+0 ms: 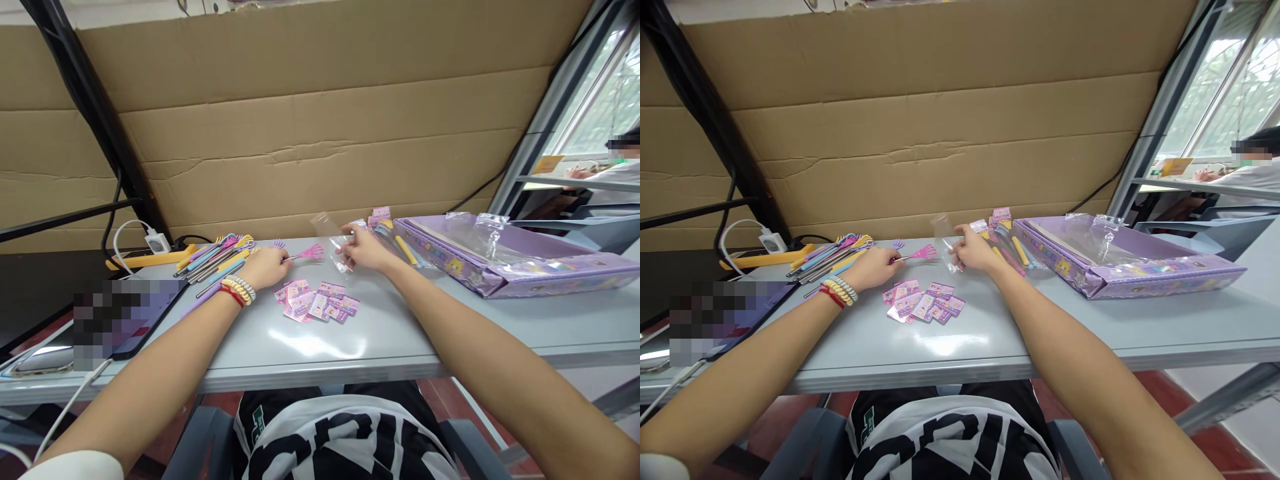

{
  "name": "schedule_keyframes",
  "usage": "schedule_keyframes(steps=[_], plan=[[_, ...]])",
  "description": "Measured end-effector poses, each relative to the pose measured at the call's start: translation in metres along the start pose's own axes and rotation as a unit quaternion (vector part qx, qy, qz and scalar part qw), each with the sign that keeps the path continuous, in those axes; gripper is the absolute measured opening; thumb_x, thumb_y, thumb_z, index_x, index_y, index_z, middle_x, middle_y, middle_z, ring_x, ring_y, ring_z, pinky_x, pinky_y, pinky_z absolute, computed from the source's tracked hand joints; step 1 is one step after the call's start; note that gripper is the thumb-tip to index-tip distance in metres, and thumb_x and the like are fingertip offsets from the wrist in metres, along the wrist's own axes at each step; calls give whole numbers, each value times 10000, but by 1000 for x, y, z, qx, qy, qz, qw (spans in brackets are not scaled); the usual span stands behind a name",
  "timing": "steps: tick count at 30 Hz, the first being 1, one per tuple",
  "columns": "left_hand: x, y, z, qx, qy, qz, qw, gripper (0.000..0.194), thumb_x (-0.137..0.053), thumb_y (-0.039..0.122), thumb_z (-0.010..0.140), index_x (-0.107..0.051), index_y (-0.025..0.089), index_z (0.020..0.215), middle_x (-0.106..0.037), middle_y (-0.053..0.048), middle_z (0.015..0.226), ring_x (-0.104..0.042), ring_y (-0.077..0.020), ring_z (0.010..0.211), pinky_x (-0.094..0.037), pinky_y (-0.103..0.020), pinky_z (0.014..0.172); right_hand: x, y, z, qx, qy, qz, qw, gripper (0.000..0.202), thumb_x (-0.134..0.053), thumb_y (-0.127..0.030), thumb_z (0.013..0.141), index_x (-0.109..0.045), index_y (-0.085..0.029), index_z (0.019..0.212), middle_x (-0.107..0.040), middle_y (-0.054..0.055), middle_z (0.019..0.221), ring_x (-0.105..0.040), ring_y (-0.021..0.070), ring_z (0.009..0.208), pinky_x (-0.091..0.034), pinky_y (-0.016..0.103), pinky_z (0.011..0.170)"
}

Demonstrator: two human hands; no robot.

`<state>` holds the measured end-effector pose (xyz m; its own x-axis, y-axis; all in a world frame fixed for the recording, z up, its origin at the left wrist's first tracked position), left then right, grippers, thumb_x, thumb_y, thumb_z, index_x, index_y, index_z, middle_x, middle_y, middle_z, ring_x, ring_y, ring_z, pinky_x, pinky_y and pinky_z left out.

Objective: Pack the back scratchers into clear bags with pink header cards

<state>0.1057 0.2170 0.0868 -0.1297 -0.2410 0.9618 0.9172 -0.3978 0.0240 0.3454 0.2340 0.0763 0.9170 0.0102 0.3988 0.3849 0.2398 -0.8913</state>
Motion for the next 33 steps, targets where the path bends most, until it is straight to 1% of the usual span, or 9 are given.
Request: schedule_keyframes(steps=[2, 4, 9, 12, 15, 18, 25, 30, 33], plan=[[0, 0, 0, 12, 7, -5, 1000, 354, -399, 378, 873, -697, 187, 877, -717, -100, 837, -645, -235, 772, -425, -302, 626, -4, 4, 0, -24, -30, 20, 999, 558, -572, -49, 681, -395, -232, 1178, -614, -1, 793, -614, 143, 548, -484, 248, 444], [0, 0, 1, 8, 11, -16, 1000, 361, -395, 380, 877, -697, 185, 907, -719, -95, 848, -642, -231, 774, -422, -301, 631, -4, 4, 0, -21, -35, 49, 998, 548, -566, -8, 634, -453, -229, 1122, -619, 7, 837, -627, 138, 576, -482, 232, 437], [-1, 7, -2, -36, 33, -56, 997, 360, -393, 376, 889, -693, 181, 932, -721, -76, 830, -633, -202, 748, -413, -284, 629, 4, -2, 2, 14, 12, 96, 995, 202, -591, -14, 621, -583, -151, 768, -653, 65, 914, -630, 129, 704, -539, 217, 510], [1, 14, -4, -52, 56, -81, 994, 345, -417, 376, 886, -695, 174, 920, -718, -66, 780, -623, -186, 699, -413, -280, 630, 6, -4, 2, 11, 44, 126, 991, 236, -643, -60, 639, -642, -161, 851, -652, 76, 1071, -643, 177, 862, -584, 248, 537], [4, 20, -7, -58, 77, -99, 990, 299, -477, 361, 862, -702, 170, 911, -713, -55, 743, -613, -172, 659, -417, -274, 636, 6, -5, 0, 31, 45, 133, 990, 325, -695, -103, 637, -665, -186, 950, -627, 59, 1177, -635, 197, 956, -609, 250, 550], [5, 20, -7, -53, 91, -98, 990, 281, -514, 350, 842, -709, 178, 949, -716, -51, 757, -614, -174, 666, -411, -275, 632, 5, -7, -2, 49, 37, 156, 986, 360, -713, -113, 630, -659, -183, 979, -612, 61, 1210, -646, 202, 958, -633, 279, 602], [-1, 18, -7, -82, 69, -49, 993, 323, -441, 353, 868, -714, 239, 1000, -713, -48, 742, -617, -197, 686, -372, -291, 595, 5, -11, -5, 76, 54, 189, 978, 408, -729, -151, 616, -632, -185, 1010, -543, 82, 1309, -681, 201, 869, -634, 369, 713], [1, 24, -9, -92, 71, -36, 993, 364, -364, 254, 870, -718, 242, 956, -700, -35, 696, -604, -181, 638, -355, -292, 568, 6, -12, -4, 91, 60, 223, 969, 443, -735, -130, 576, -616, -183, 999, -524, 87, 1297, -632, 254, 1024, -626, 394, 758], [2, 25, -10, -104, 92, -32, 990, 358, -385, 248, 859, -717, 244, 992, -719, -42, 768, -627, -188, 701, -370, -286, 581, 7, -13, -3, 85, 65, 254, 961, 464, -748, -131, 556, -601, -188, 992, -513, 78, 1294, -623, 246, 1028, -621, 392, 773]])
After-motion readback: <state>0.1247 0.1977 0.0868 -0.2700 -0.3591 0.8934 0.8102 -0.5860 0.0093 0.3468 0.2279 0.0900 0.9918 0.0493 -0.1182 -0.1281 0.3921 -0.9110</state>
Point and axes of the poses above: each hand's wrist, its own z-axis towards the middle knuckle, its own x-axis out of the back of the hand, y = z × x, the point moved 1 cm from there along z, towards the middle knuckle
